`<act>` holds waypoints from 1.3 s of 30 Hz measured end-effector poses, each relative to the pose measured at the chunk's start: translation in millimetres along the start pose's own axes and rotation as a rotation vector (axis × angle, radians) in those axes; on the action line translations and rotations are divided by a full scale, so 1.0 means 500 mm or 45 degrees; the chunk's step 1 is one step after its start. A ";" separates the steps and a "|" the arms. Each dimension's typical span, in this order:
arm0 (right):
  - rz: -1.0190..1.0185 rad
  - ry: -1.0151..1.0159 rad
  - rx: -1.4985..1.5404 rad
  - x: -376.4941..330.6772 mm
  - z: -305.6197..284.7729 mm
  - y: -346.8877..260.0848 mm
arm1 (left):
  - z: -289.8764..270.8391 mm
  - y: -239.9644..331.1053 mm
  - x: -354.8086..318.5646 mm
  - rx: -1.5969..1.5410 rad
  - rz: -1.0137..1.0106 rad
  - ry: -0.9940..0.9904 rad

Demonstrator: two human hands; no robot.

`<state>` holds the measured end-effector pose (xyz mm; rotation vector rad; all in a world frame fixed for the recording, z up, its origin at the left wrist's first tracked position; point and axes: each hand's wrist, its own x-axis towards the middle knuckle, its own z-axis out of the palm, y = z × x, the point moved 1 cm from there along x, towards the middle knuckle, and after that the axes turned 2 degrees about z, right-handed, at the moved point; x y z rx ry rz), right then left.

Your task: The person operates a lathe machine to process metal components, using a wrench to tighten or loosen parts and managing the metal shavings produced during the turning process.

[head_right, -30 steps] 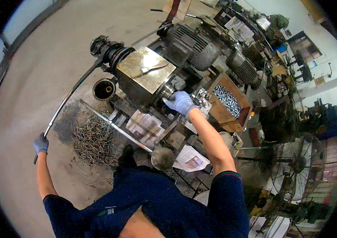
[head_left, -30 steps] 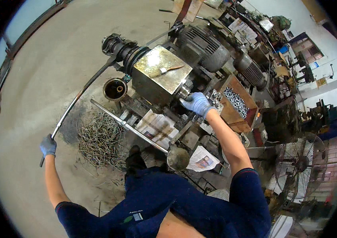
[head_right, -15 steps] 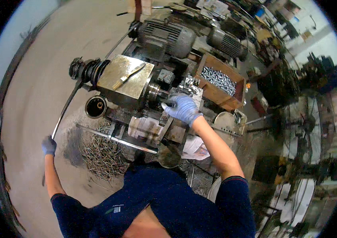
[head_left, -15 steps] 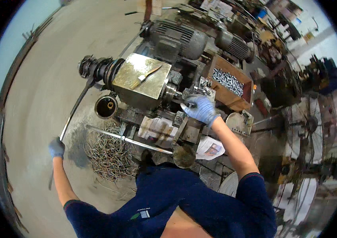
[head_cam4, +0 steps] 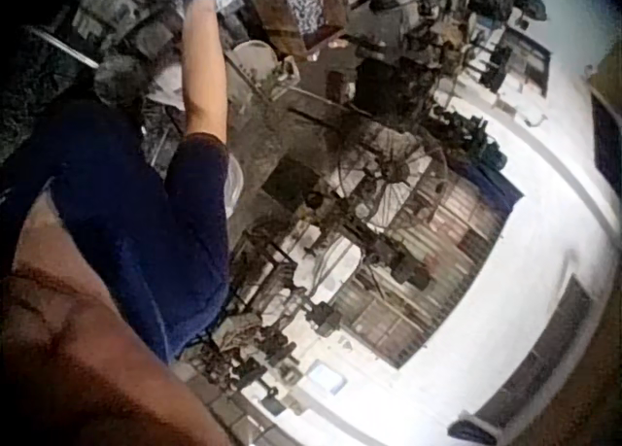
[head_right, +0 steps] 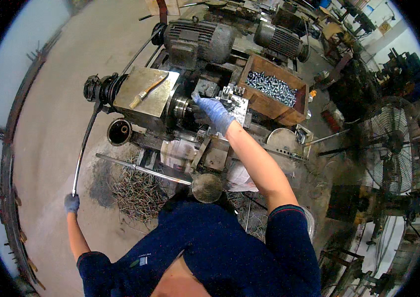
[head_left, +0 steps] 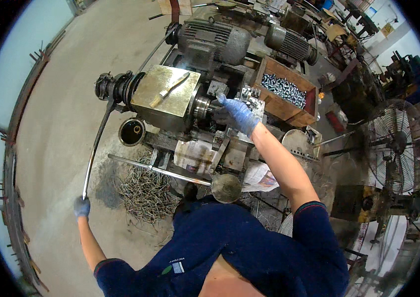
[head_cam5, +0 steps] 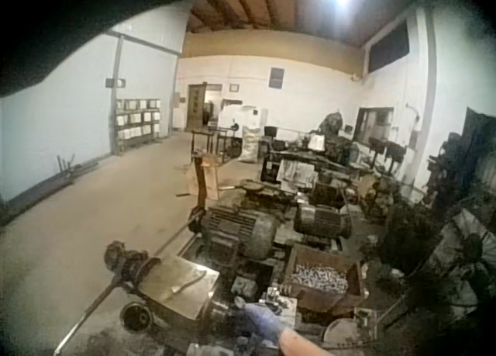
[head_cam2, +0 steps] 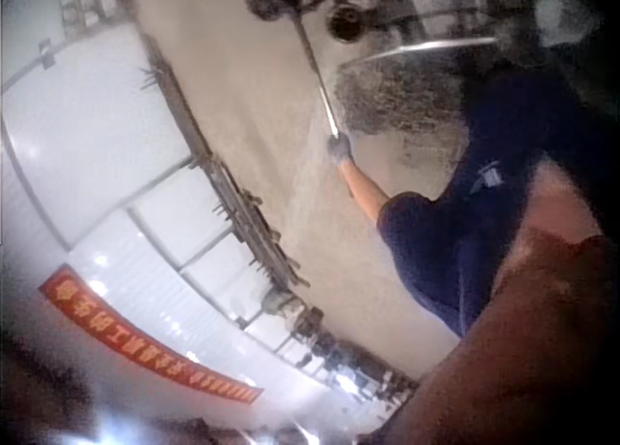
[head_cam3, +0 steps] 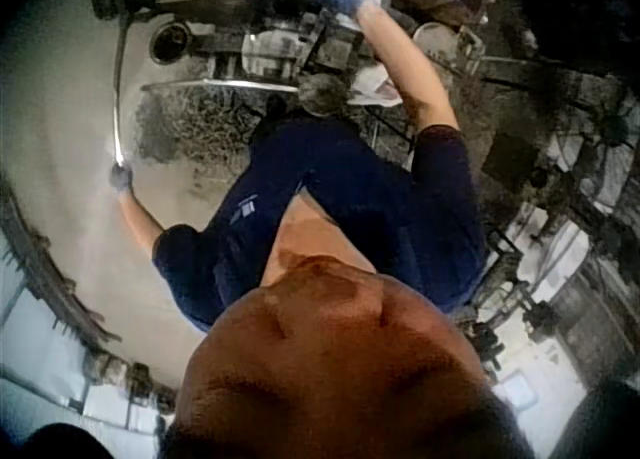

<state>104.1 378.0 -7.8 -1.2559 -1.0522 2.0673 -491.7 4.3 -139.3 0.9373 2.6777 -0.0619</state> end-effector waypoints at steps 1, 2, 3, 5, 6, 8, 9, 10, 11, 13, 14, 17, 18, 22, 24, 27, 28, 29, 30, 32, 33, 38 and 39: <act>-0.014 -0.036 0.007 0.012 -0.018 0.012 | 0.023 -0.037 -0.026 -0.111 -0.018 0.071; -0.026 -0.070 0.015 0.016 -0.032 0.020 | 0.032 -0.057 -0.047 -0.221 -0.035 0.139; -0.064 -0.071 0.007 0.011 -0.027 0.020 | 0.037 -0.053 -0.069 -0.143 -0.033 0.213; -0.050 -0.071 0.040 0.001 -0.017 0.015 | 0.057 -0.028 -0.130 0.012 -0.026 0.358; -0.043 -0.074 0.054 -0.002 -0.014 0.013 | 0.060 -0.016 -0.149 -0.130 -0.129 0.260; -0.024 -0.093 0.081 0.002 -0.008 0.017 | 0.061 0.019 -0.170 -0.419 -0.337 0.067; -0.012 -0.103 0.093 0.005 -0.007 0.020 | 0.052 0.038 -0.183 -0.436 -0.326 0.021; -0.002 -0.086 0.090 0.012 -0.013 0.023 | 0.058 0.043 -0.181 -0.385 -0.311 0.057; 0.012 -0.079 0.095 0.025 -0.021 0.029 | 0.064 0.039 -0.180 -0.324 -0.302 0.100; -0.009 -0.078 0.082 0.012 -0.004 0.026 | 0.061 0.038 -0.180 -0.230 -0.177 0.236; -0.026 -0.072 0.069 0.002 0.002 0.023 | 0.057 0.055 -0.178 -0.199 -0.048 0.329; -0.102 -0.074 -0.030 -0.031 0.001 0.012 | 0.014 0.221 -0.201 -0.535 0.429 0.648; -0.186 -0.105 -0.045 -0.055 -0.003 0.010 | 0.006 0.278 -0.224 -0.722 0.599 0.752; -0.480 -0.133 -0.212 -0.194 0.006 0.027 | 0.218 0.305 -0.130 -0.459 0.620 0.145; -0.435 -0.080 0.164 -0.276 -0.014 0.071 | 0.348 0.321 -0.072 -0.817 0.568 -0.059; -0.269 0.306 0.123 -0.368 -0.083 0.228 | 0.399 0.477 -0.029 -0.005 0.587 -0.246; -0.237 0.331 0.105 -0.379 -0.107 0.298 | 0.455 0.474 0.020 0.214 0.545 -0.316; -0.243 0.485 0.061 -0.408 -0.109 0.350 | 0.492 0.489 0.049 -0.136 0.697 -0.390; -0.174 0.577 0.137 -0.431 -0.111 0.406 | 0.521 0.500 0.066 -0.498 0.828 -0.469; 0.036 0.709 0.420 -0.466 -0.113 0.511 | 0.557 0.535 0.089 0.252 1.505 -0.177; 0.075 0.756 0.516 -0.477 -0.107 0.539 | 0.570 0.544 0.117 0.333 1.496 -0.206; 0.247 0.886 0.833 -0.447 -0.098 0.649 | 0.560 0.587 0.118 0.253 1.253 -0.421; 0.246 0.875 0.808 -0.429 -0.107 0.669 | 0.505 0.608 0.089 0.093 1.319 -0.439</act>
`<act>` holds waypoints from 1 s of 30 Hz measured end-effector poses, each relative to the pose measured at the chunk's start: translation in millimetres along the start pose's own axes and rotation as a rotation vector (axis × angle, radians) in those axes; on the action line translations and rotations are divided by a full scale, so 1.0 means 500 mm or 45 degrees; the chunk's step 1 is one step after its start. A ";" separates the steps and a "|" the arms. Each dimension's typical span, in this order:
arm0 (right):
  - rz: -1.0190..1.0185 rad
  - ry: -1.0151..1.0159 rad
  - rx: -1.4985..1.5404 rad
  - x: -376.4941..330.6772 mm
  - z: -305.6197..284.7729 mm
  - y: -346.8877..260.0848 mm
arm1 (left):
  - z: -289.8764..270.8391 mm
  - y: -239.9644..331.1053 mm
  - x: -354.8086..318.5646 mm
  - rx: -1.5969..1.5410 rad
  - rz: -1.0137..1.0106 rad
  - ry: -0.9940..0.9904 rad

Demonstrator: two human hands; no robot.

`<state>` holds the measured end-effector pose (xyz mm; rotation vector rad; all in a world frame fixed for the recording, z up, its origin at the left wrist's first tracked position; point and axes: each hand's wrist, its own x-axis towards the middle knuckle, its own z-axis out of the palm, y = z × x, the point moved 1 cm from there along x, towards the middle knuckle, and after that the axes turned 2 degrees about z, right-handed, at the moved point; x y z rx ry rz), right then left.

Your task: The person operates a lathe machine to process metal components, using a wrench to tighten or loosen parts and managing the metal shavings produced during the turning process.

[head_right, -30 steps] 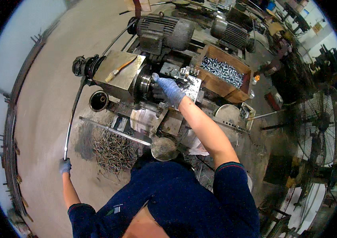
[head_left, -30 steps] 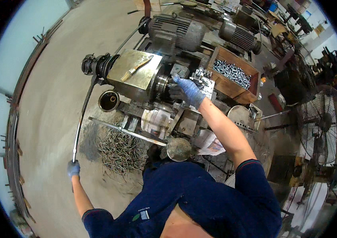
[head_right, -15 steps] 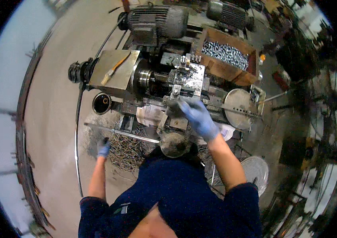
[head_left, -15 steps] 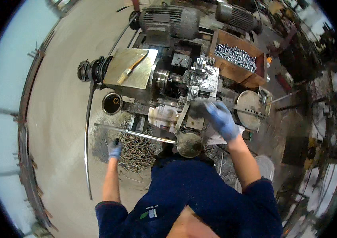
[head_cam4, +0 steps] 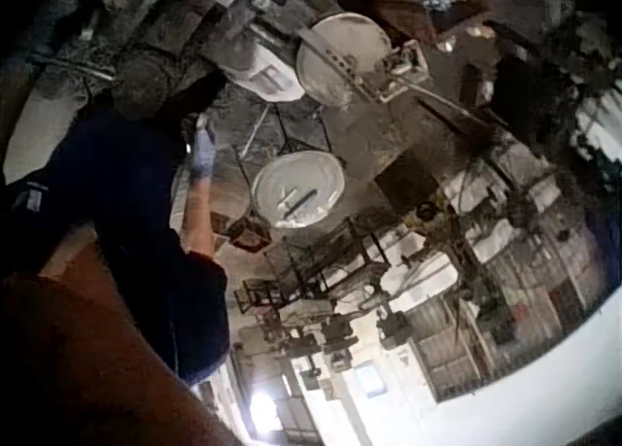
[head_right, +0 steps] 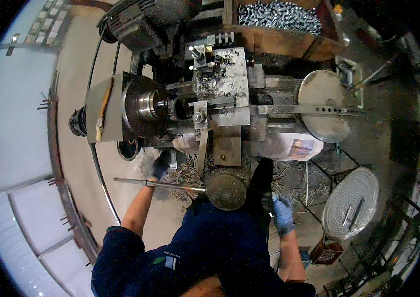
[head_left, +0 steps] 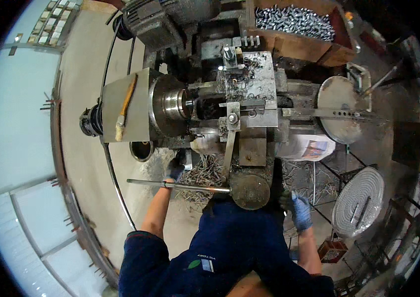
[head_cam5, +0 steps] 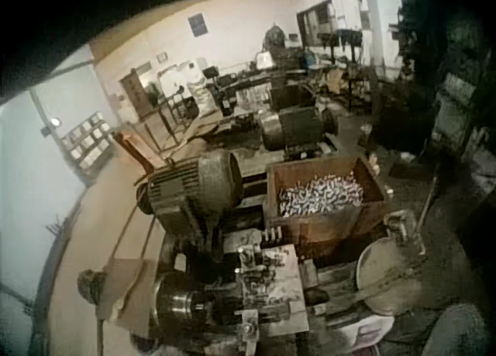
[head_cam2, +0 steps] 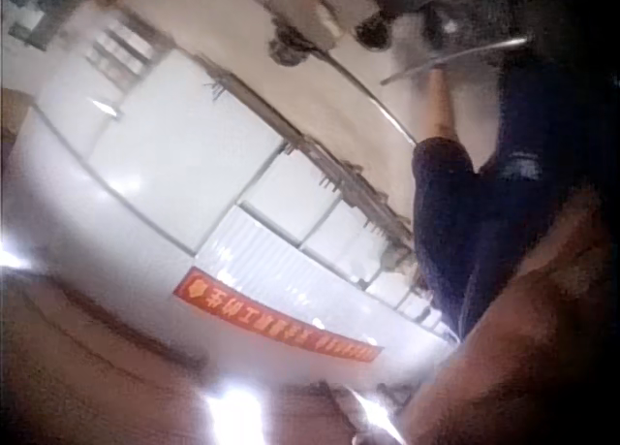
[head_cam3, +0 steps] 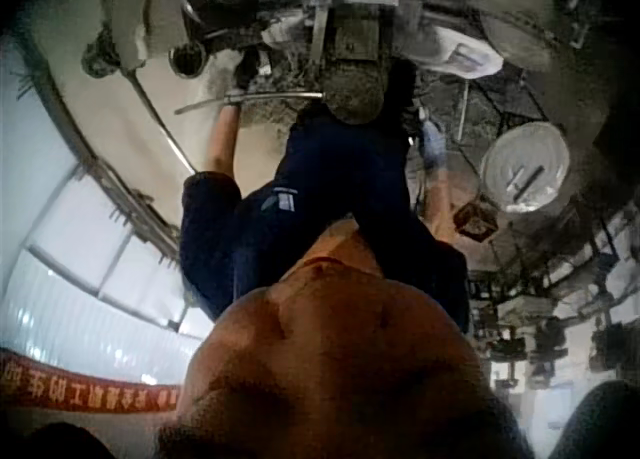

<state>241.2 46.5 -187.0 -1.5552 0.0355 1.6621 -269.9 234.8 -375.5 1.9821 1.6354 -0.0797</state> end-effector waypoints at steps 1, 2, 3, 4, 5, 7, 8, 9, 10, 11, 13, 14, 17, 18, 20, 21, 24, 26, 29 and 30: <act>-0.035 -0.025 -0.043 0.015 0.001 0.002 | -0.048 0.041 -0.017 -0.121 0.073 0.068; -0.066 -0.059 -0.084 0.025 0.002 -0.004 | -0.076 0.075 -0.022 -0.182 -0.121 -0.019; -0.104 -0.094 -0.116 0.032 0.009 -0.018 | -0.089 0.063 -0.030 -0.015 -0.118 -0.025; -0.081 -0.067 -0.068 0.034 0.020 -0.029 | -0.106 0.047 -0.045 0.151 -0.115 -0.036; -0.049 -0.052 -0.059 0.046 0.012 -0.030 | -0.116 0.046 -0.039 0.304 -0.091 -0.046; 0.021 -0.027 -0.046 0.062 -0.006 -0.023 | -0.129 0.046 -0.040 0.416 -0.029 -0.040; 0.060 -0.010 -0.007 0.063 -0.009 -0.027 | -0.136 0.053 -0.038 0.369 0.022 -0.021; 0.075 -0.020 -0.004 0.070 -0.019 -0.023 | -0.141 0.060 -0.036 0.323 0.069 -0.002; 0.092 -0.032 -0.002 0.080 -0.035 -0.017 | -0.123 0.070 -0.024 0.548 -0.237 -0.196; 0.095 -0.034 0.013 0.090 -0.046 -0.009 | -0.145 0.123 -0.023 0.440 -0.028 0.002; 0.069 0.003 0.058 0.106 -0.063 -0.001 | -0.132 0.123 -0.045 0.239 -0.112 0.163; 0.045 0.045 0.059 0.118 -0.071 0.005 | -0.138 0.147 -0.042 0.237 -0.165 0.152; 0.044 -0.023 0.035 0.140 -0.065 -0.010 | -0.158 0.227 -0.031 0.281 -0.450 0.117; 0.052 -0.008 0.019 0.150 -0.071 -0.003 | -0.139 0.226 -0.031 0.322 -0.627 0.108; 0.004 0.022 -0.004 0.175 -0.095 0.038 | -0.082 0.211 -0.040 0.216 -0.866 0.223; 0.030 0.018 -0.005 0.176 -0.090 0.040 | -0.055 0.196 -0.042 0.073 -0.907 0.341; 0.085 -0.011 -0.031 0.178 -0.079 0.026 | -0.021 0.139 -0.053 -0.107 -0.759 0.393; 0.070 -0.020 -0.015 0.180 -0.069 0.025 | -0.025 0.124 -0.056 0.030 -0.590 0.351; 0.098 -0.010 -0.106 0.198 -0.075 0.036 | -0.047 0.192 -0.039 -0.060 -0.344 0.617; 0.101 -0.009 -0.079 0.199 -0.074 0.037 | -0.050 0.206 -0.040 -0.116 -0.308 0.681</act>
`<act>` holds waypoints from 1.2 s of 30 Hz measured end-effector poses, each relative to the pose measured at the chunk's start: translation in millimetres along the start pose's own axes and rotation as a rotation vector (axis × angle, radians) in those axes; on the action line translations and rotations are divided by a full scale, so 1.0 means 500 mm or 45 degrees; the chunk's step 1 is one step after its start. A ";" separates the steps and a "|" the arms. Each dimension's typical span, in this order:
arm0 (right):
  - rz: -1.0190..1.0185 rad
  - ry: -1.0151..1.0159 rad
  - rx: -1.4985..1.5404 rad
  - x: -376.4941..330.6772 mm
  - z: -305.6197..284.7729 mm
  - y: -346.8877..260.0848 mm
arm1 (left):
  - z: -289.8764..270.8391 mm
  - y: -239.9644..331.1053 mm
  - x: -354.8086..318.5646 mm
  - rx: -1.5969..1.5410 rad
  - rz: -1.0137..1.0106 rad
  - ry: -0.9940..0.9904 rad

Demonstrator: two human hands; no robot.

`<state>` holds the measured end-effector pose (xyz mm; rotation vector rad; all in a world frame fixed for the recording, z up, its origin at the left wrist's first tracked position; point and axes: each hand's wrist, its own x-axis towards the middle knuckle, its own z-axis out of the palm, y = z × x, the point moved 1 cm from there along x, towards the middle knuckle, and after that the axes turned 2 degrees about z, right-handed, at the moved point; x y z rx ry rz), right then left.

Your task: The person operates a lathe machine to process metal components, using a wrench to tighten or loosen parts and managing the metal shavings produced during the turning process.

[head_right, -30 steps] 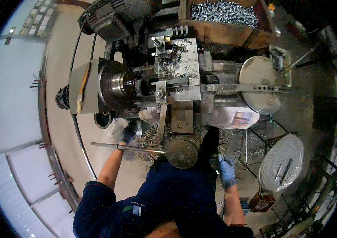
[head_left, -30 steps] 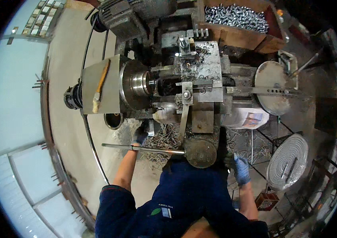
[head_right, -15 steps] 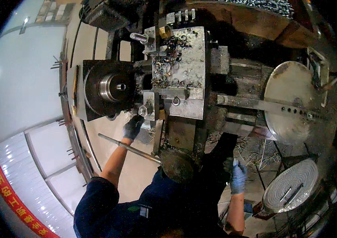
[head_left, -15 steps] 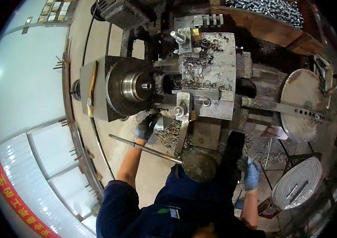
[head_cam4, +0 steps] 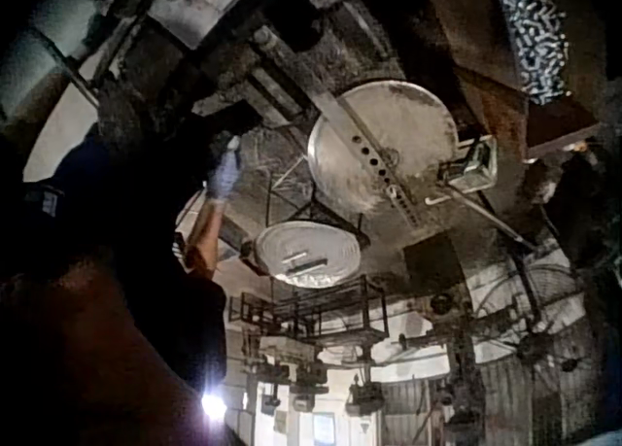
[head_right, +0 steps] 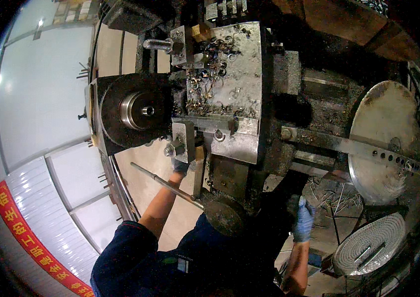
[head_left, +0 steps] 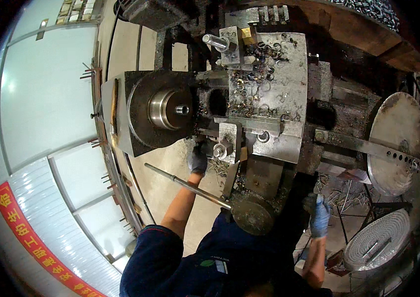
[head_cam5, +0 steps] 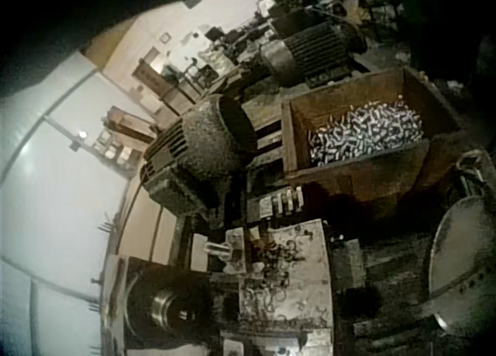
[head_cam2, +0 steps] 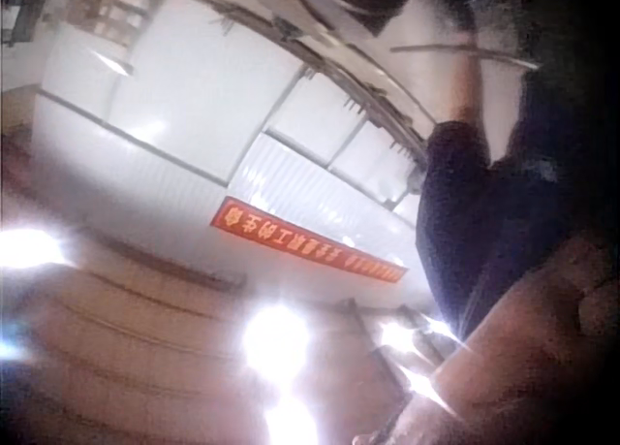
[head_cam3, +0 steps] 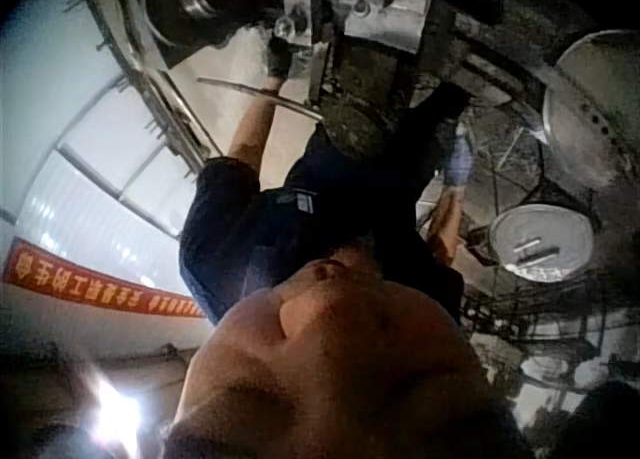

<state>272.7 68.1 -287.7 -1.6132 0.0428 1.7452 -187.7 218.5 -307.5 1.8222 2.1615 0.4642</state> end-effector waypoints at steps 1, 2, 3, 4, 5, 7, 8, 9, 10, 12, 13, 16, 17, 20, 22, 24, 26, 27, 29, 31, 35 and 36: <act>0.002 0.002 0.026 -0.001 0.004 -0.003 | -0.001 -0.003 0.002 0.032 -0.006 -0.054; 0.003 0.004 0.053 -0.001 0.006 -0.004 | -0.004 -0.006 0.006 0.062 -0.012 -0.109; -0.001 0.011 0.058 0.002 0.005 -0.001 | -0.004 -0.008 0.009 0.092 -0.017 -0.163; -0.001 0.014 0.063 0.005 0.003 0.004 | -0.005 -0.012 0.006 0.032 -0.017 -0.128; -0.004 0.018 0.067 0.007 0.005 0.003 | 0.000 -0.016 0.003 -0.031 -0.016 -0.092; -0.028 -0.009 0.042 0.004 0.007 -0.007 | 0.003 -0.028 -0.003 -0.024 -0.012 -0.099; -0.045 -0.016 0.029 0.004 0.008 -0.012 | 0.002 -0.022 0.001 0.040 -0.006 -0.144; -0.026 -0.005 0.030 0.007 0.006 -0.009 | 0.001 -0.017 0.004 0.104 0.000 -0.188; -0.003 -0.002 0.038 0.008 0.003 -0.004 | 0.005 -0.042 0.003 -0.059 -0.106 -0.180; 0.022 -0.013 0.032 0.009 -0.002 0.001 | 0.022 -0.126 -0.021 -0.379 -0.343 -0.155; 0.006 -0.009 0.024 0.012 -0.004 0.005 | 0.034 -0.134 -0.022 -0.474 -0.346 -0.136; -0.023 0.029 0.040 0.009 0.006 -0.002 | 0.037 -0.099 -0.006 -0.461 -0.300 -0.143; -0.031 0.047 0.046 0.008 0.009 -0.005 | 0.030 -0.074 0.003 -0.269 -0.252 -0.188; -0.027 0.008 0.035 0.009 0.006 -0.006 | 0.011 -0.040 0.012 0.038 -0.272 -0.233; -0.001 0.013 0.071 0.007 0.008 -0.006 | 0.005 -0.030 0.006 0.026 -0.242 -0.208; 0.005 0.029 0.101 0.006 0.009 -0.003 | -0.009 0.005 0.009 -0.106 -0.096 -0.157; -0.004 0.046 0.121 0.005 0.012 -0.001 | -0.001 -0.012 0.012 0.136 0.056 -0.132; -0.003 0.020 0.114 0.003 0.013 -0.006 | 0.000 -0.019 0.012 0.257 0.130 -0.118; -0.003 -0.030 0.098 -0.001 0.016 -0.019 | -0.002 -0.023 0.006 0.225 0.062 -0.137; 0.010 -0.027 0.132 0.000 0.015 -0.018 | 0.004 -0.037 0.004 0.066 -0.020 -0.142; -0.014 0.004 0.067 0.001 0.014 -0.013 | 0.010 -0.062 -0.001 -0.076 -0.096 -0.154; -0.008 0.016 0.076 0.004 0.012 -0.008 | 0.008 -0.049 0.001 -0.013 -0.083 -0.168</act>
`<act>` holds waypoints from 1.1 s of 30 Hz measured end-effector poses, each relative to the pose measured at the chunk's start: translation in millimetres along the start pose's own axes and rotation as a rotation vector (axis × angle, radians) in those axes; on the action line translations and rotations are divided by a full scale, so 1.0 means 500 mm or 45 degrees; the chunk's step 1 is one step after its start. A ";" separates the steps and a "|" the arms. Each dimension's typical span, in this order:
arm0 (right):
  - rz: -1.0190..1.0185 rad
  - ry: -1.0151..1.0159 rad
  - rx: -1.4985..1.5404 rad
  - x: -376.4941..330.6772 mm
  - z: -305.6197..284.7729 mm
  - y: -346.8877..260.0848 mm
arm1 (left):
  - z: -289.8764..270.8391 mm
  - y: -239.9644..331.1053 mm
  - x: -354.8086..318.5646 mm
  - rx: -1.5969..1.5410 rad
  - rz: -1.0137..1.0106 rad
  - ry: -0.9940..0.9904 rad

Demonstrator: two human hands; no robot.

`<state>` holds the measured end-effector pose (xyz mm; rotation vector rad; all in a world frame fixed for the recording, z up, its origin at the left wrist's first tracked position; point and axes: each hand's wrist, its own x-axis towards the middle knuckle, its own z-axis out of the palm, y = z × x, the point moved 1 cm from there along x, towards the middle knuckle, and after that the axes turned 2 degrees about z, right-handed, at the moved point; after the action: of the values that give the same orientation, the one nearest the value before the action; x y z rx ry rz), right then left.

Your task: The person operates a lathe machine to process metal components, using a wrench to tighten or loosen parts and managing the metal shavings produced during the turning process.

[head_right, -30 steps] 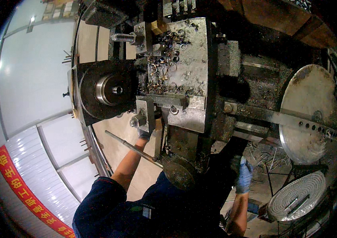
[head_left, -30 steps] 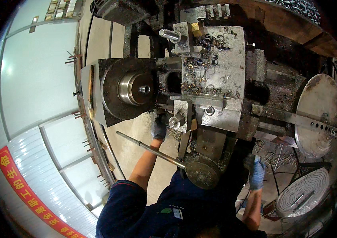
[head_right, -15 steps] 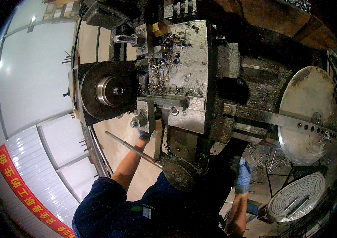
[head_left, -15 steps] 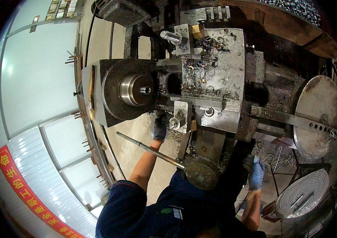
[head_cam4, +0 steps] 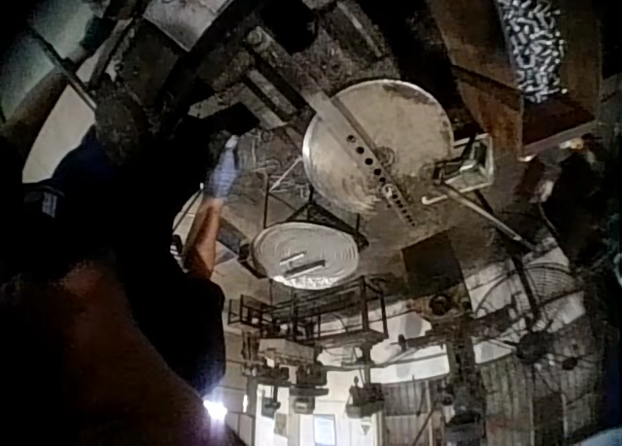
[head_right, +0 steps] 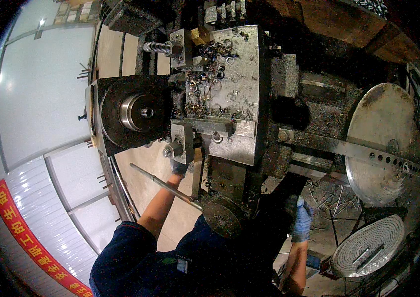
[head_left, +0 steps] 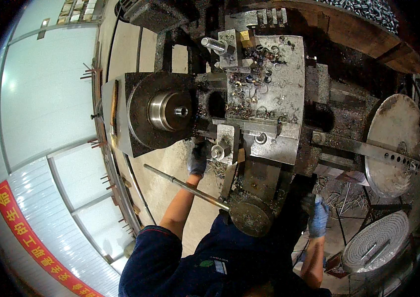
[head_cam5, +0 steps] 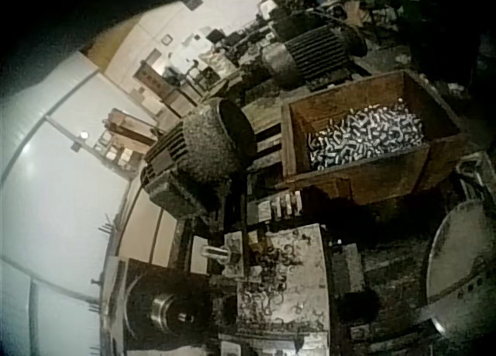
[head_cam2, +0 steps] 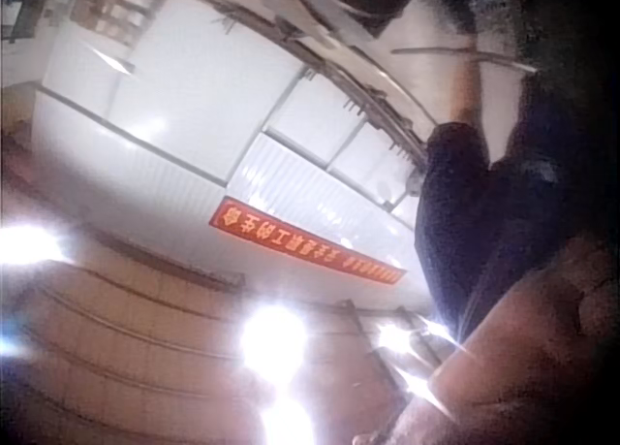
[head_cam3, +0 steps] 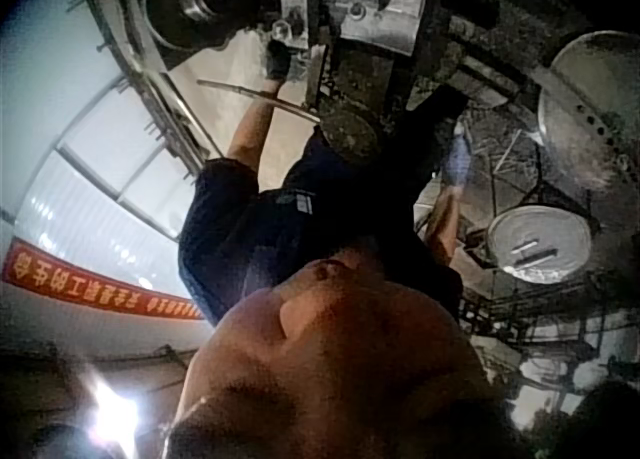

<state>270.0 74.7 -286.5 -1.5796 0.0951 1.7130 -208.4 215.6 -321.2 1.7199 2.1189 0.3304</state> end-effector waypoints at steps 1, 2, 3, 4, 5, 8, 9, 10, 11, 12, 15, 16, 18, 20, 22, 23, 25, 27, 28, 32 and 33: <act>0.006 0.012 0.009 0.004 -0.005 0.006 | 0.006 -0.011 0.000 -0.031 -0.027 0.011; 0.014 0.019 0.020 0.004 -0.007 0.009 | 0.006 -0.018 -0.001 -0.056 -0.055 0.026; 0.006 0.009 0.035 0.004 -0.008 0.010 | 0.006 -0.025 -0.002 -0.081 -0.083 0.041; -0.001 -0.001 0.049 0.002 -0.007 0.011 | 0.005 -0.030 -0.007 -0.079 -0.055 0.058; -0.014 -0.001 0.058 0.003 -0.008 0.012 | 0.007 -0.008 -0.006 -0.089 -0.027 0.071; -0.013 -0.054 0.052 0.002 -0.009 0.008 | -0.010 0.053 -0.001 -0.032 0.017 0.099; -0.009 -0.053 0.049 0.000 -0.007 0.005 | -0.016 0.067 0.000 -0.001 0.024 0.106; -0.005 -0.051 0.046 -0.003 -0.004 0.001 | -0.022 0.078 0.001 0.028 0.006 0.080; 0.000 -0.053 0.041 -0.005 -0.002 -0.002 | -0.029 0.089 -0.002 0.059 -0.013 0.057; -0.001 -0.047 0.029 -0.006 -0.003 -0.001 | -0.033 0.093 -0.003 0.089 -0.032 0.034; -0.008 -0.028 0.002 -0.007 -0.005 0.002 | -0.032 0.084 0.002 0.184 -0.045 0.025; -0.012 -0.021 0.002 -0.008 -0.006 0.004 | -0.032 0.083 0.000 0.151 -0.052 0.027; -0.025 -0.017 -0.005 -0.007 -0.005 0.002 | -0.036 0.109 0.001 0.080 -0.061 0.029; -0.034 -0.029 -0.017 -0.010 -0.004 -0.004 | -0.028 0.086 0.003 0.233 -0.002 0.054; 0.004 -0.037 -0.003 -0.008 -0.005 -0.007 | -0.024 0.062 0.001 0.328 0.001 0.032; 0.020 -0.039 0.004 -0.007 -0.005 -0.007 | -0.022 0.057 0.001 0.343 -0.022 -0.003; 0.055 -0.053 0.048 -0.006 -0.005 -0.013 | -0.019 0.046 0.005 0.313 -0.096 -0.076; 0.063 -0.023 0.077 -0.013 -0.008 -0.015 | -0.014 0.051 0.013 0.206 -0.191 -0.161; 0.055 0.008 0.087 -0.013 -0.010 -0.006 | -0.017 0.053 0.006 0.110 -0.148 -0.207; -0.015 -0.006 0.071 -0.068 0.030 -0.064 | 0.001 -0.033 0.013 0.066 0.046 -0.361; -0.041 -0.006 0.061 -0.079 0.034 -0.069 | 0.003 -0.065 0.001 0.172 0.113 -0.244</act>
<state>272.8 88.4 -233.2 -1.5338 0.1072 1.6776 -236.6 208.9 -336.2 1.8447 1.9707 0.0437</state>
